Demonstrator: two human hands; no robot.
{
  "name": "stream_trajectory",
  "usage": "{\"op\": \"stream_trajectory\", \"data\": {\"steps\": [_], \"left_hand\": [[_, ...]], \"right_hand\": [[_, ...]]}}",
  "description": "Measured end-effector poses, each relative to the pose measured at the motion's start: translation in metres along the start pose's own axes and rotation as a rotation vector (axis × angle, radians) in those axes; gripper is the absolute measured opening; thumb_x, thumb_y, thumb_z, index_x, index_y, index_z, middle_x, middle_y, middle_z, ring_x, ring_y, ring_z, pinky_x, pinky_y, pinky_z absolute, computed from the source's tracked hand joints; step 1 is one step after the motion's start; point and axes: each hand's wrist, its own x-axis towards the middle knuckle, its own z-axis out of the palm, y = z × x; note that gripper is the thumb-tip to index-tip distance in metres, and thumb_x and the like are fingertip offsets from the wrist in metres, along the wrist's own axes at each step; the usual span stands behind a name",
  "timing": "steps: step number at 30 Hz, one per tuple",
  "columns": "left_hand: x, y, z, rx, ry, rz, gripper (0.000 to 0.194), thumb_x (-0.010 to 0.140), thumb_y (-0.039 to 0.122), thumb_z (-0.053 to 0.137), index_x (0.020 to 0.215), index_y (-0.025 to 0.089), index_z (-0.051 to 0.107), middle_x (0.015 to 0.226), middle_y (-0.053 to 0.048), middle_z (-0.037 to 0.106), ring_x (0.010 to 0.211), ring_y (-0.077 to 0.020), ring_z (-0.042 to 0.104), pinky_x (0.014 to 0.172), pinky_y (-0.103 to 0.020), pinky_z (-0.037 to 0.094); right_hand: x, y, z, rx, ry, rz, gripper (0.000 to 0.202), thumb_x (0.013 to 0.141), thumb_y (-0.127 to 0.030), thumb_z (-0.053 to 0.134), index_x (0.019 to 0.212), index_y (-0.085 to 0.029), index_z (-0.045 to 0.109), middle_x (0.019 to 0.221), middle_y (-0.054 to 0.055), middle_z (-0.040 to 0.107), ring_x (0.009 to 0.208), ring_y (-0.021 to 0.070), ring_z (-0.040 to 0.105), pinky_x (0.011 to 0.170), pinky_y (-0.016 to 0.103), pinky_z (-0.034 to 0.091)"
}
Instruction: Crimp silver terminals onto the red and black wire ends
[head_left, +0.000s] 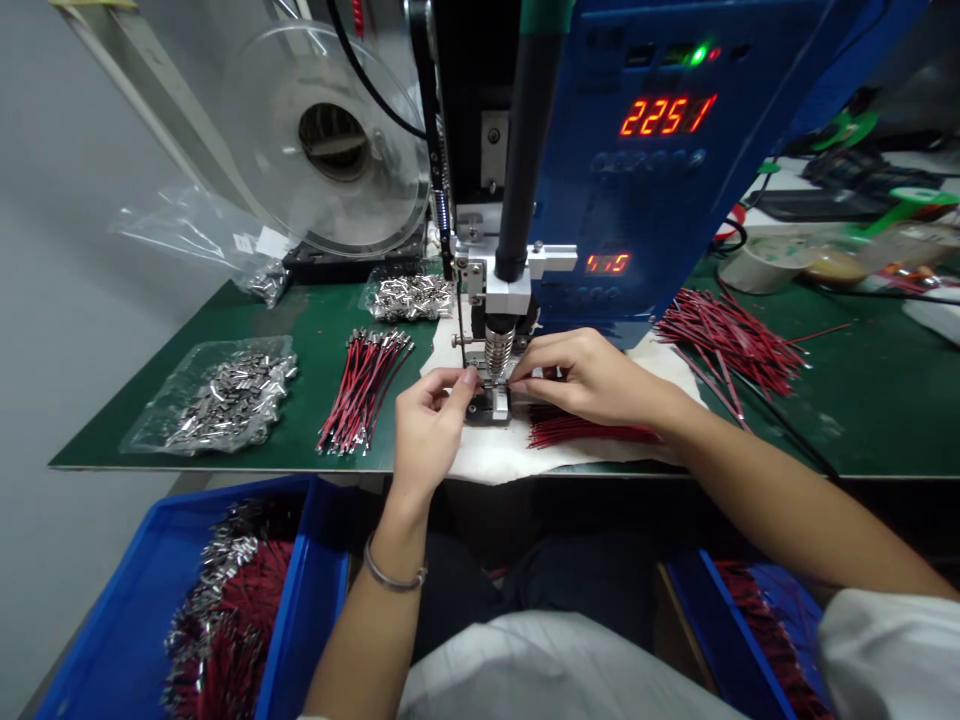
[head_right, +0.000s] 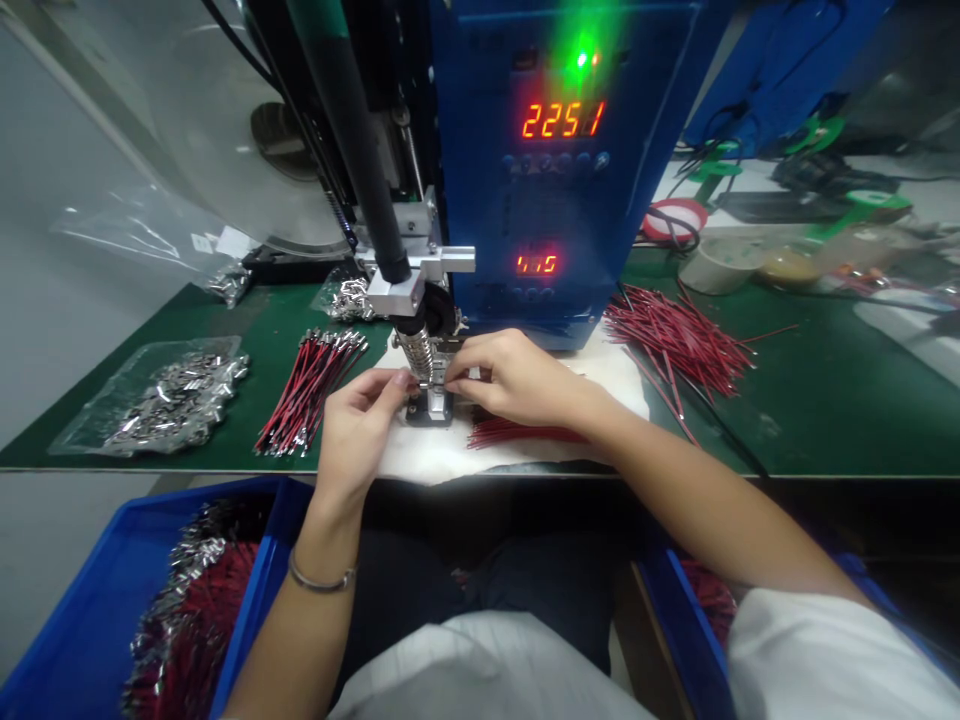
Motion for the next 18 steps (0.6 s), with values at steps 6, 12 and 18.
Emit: {"op": "stream_trajectory", "data": {"steps": [6,12,18], "left_hand": [[0.0003,0.0036,0.0005,0.008,0.013,-0.010,0.030,0.083,0.043,0.063,0.073,0.016,0.069,0.063,-0.003,0.063,0.067,-0.0139,0.060,0.064,-0.024,0.045],[0.0004,0.0020,-0.0005,-0.023,0.002,-0.021,0.038,0.085,0.048,0.058,0.066,0.016,0.067,0.049,0.000,0.047,0.059,-0.0128,0.053,0.054,-0.023,0.038],[-0.0001,0.0023,-0.0007,-0.009,0.010,-0.024,0.036,0.086,0.044,0.059,0.063,0.016,0.062,0.058,-0.001,0.054,0.056,-0.0099,0.049,0.051,-0.023,0.034]], "right_hand": [[0.0004,0.0005,0.0010,0.011,-0.005,0.000,0.016,0.087,-0.017,0.057,0.090,-0.014,0.072,0.088,0.008,0.070,0.079,0.0171,0.063,0.074,0.027,0.046],[0.0001,0.0020,0.0020,-0.001,0.010,-0.021,0.016,0.087,-0.017,0.057,0.089,-0.012,0.072,0.085,0.008,0.070,0.076,0.0156,0.062,0.072,0.026,0.045],[-0.0006,0.0027,0.0018,-0.009,0.023,-0.036,0.015,0.087,-0.017,0.058,0.088,-0.012,0.072,0.083,0.007,0.070,0.074,0.0150,0.062,0.070,0.025,0.045]]}}
